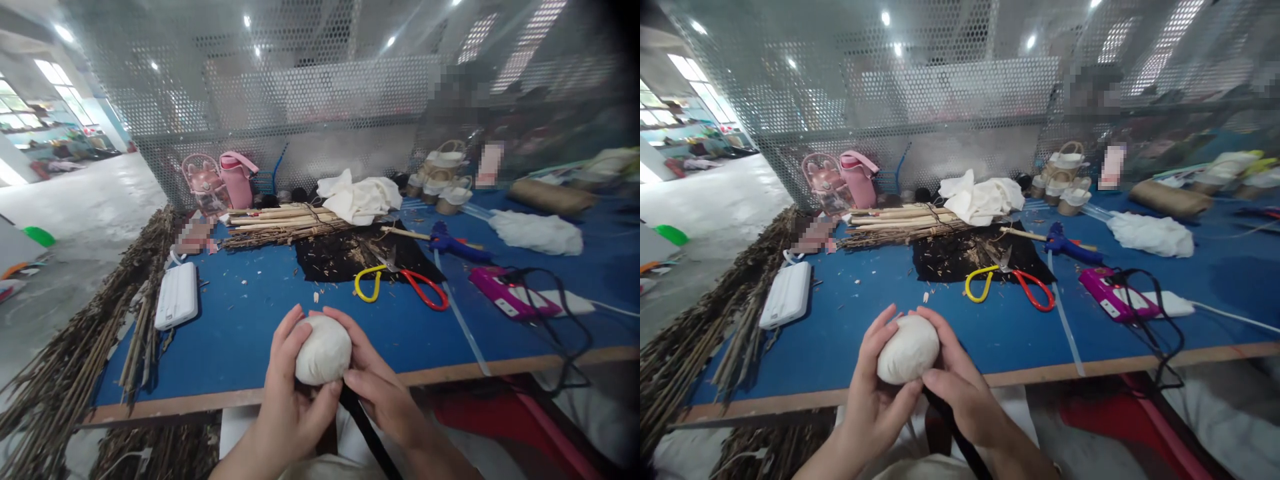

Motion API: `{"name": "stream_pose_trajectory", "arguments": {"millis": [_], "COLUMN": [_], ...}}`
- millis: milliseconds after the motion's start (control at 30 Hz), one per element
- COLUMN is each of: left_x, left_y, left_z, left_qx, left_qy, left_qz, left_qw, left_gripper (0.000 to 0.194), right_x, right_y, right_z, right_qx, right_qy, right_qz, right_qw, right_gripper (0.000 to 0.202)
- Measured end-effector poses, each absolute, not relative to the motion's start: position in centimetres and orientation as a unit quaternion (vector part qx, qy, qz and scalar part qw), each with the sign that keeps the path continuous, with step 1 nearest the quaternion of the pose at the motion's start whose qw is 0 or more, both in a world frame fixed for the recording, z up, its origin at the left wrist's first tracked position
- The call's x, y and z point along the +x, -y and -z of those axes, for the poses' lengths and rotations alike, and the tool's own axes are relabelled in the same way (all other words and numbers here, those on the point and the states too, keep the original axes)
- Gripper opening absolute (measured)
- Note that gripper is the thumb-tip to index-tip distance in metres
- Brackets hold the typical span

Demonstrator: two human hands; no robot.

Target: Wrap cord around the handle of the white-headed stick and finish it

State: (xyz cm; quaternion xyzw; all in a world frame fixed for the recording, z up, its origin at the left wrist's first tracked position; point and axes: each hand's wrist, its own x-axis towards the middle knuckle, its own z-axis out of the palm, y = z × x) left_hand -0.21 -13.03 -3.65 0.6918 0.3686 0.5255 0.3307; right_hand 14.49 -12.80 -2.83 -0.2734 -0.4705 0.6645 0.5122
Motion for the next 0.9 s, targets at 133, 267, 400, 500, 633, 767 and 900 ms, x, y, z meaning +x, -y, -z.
{"name": "stream_pose_trajectory", "arguments": {"millis": [133,267,400,500,633,767,900], "left_x": [-0.5,-0.5,-0.2,-0.2,-0.2,-0.4,-0.8], "left_y": [12.8,12.9,13.2,13.2,13.2,13.4,13.7], "left_z": [3.6,3.6,3.8,3.7,3.1,2.5,2.4], "left_qx": [0.727,0.705,0.646,0.624,0.554,0.497,0.509], "left_qy": [-0.352,-0.368,-0.405,-0.410,-0.387,-0.334,-0.305], "left_qz": [-0.499,-0.530,-0.554,-0.549,-0.518,-0.522,-0.529], "left_qw": [0.315,0.296,0.334,0.375,0.524,0.607,0.606], "left_gripper": [0.065,0.061,0.048,0.044,0.052,0.056,0.057], "right_x": [15.7,15.0,13.2,12.6,13.0,13.8,14.3], "right_y": [12.1,12.5,13.4,13.5,13.4,13.6,13.6], "right_z": [3.0,3.0,2.8,2.9,3.6,3.8,2.9], "right_qx": [-0.263,-0.294,-0.372,-0.382,-0.437,-0.429,-0.334], "right_qy": [0.504,0.517,0.476,0.482,0.556,0.627,0.566], "right_qz": [-0.673,-0.645,-0.583,-0.569,-0.457,-0.385,-0.555], "right_qw": [0.473,0.480,0.543,0.546,0.540,0.524,0.509], "right_gripper": [0.060,0.060,0.048,0.047,0.052,0.058,0.057]}}
